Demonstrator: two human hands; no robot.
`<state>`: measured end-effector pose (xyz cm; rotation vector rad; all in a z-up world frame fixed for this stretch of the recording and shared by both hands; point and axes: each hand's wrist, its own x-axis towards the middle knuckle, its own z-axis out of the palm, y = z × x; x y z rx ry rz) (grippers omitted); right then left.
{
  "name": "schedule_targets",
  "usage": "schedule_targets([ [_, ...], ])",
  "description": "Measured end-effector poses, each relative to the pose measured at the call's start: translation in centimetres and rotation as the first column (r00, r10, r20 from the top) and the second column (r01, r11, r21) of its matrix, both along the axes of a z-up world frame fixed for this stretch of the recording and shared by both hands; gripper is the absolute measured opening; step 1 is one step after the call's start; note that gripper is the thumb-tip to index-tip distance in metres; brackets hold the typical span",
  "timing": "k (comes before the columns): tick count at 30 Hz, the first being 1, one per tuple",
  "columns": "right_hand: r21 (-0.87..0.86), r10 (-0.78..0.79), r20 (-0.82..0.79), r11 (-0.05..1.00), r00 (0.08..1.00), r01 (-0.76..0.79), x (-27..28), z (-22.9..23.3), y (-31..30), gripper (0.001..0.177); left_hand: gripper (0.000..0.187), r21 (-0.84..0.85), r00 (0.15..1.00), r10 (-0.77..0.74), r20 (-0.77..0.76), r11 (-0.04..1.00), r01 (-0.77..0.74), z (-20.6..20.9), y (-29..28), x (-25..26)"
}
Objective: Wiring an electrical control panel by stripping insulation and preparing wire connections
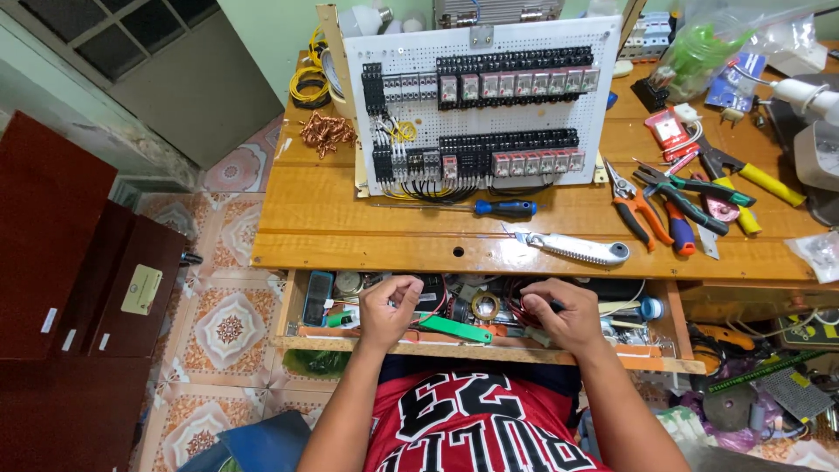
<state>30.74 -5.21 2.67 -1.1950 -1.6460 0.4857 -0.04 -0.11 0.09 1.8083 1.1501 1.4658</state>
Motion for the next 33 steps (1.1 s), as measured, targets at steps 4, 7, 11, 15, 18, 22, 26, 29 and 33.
schedule_targets([
  [4,-0.002,-0.012,0.012,1.000,1.000,0.012,0.1,0.3,-0.3,0.015,0.009,-0.007,1.000,0.001,-0.002,1.000,-0.001,0.2,-0.3,0.2],
  [7,0.002,-0.006,0.011,1.000,1.000,0.006,0.2,0.1,-0.5,0.015,0.008,-0.002,1.000,0.004,-0.005,1.000,-0.004,0.3,-0.4,0.3],
  [11,0.007,-0.013,-0.005,1.000,1.000,0.013,0.2,0.2,-0.6,0.013,0.007,0.018,1.000,-0.009,-0.010,1.000,0.009,0.1,-0.2,0.4],
  [15,0.011,-0.020,0.003,1.000,1.000,0.020,0.5,0.1,-0.8,0.012,0.007,0.028,1.000,-0.008,-0.012,1.000,0.008,0.0,-0.3,0.6],
  [18,0.014,-0.024,-0.003,1.000,1.000,0.024,0.4,0.2,-0.6,0.011,0.007,0.028,1.000,-0.013,-0.015,1.000,0.013,0.1,-0.3,0.4],
  [22,0.015,-0.036,0.006,0.999,0.999,0.036,0.2,0.6,-0.8,0.010,0.007,0.037,1.000,0.005,-0.015,0.999,-0.004,-0.2,-0.3,0.4],
  [26,0.018,-0.037,0.021,0.999,0.999,0.037,0.1,0.6,-0.7,0.009,0.006,0.038,1.000,0.000,-0.006,0.999,0.001,-0.1,-0.3,0.4],
  [29,0.019,-0.049,0.018,0.999,0.999,0.048,0.0,0.8,-0.7,0.010,0.007,0.046,1.000,-0.005,-0.023,0.999,0.007,0.2,-0.2,0.4],
  [33,0.020,-0.058,0.026,0.998,0.998,0.058,-0.2,0.8,-1.0,0.009,0.007,0.041,1.000,-0.008,-0.010,0.999,0.009,0.1,-0.4,0.4],
])
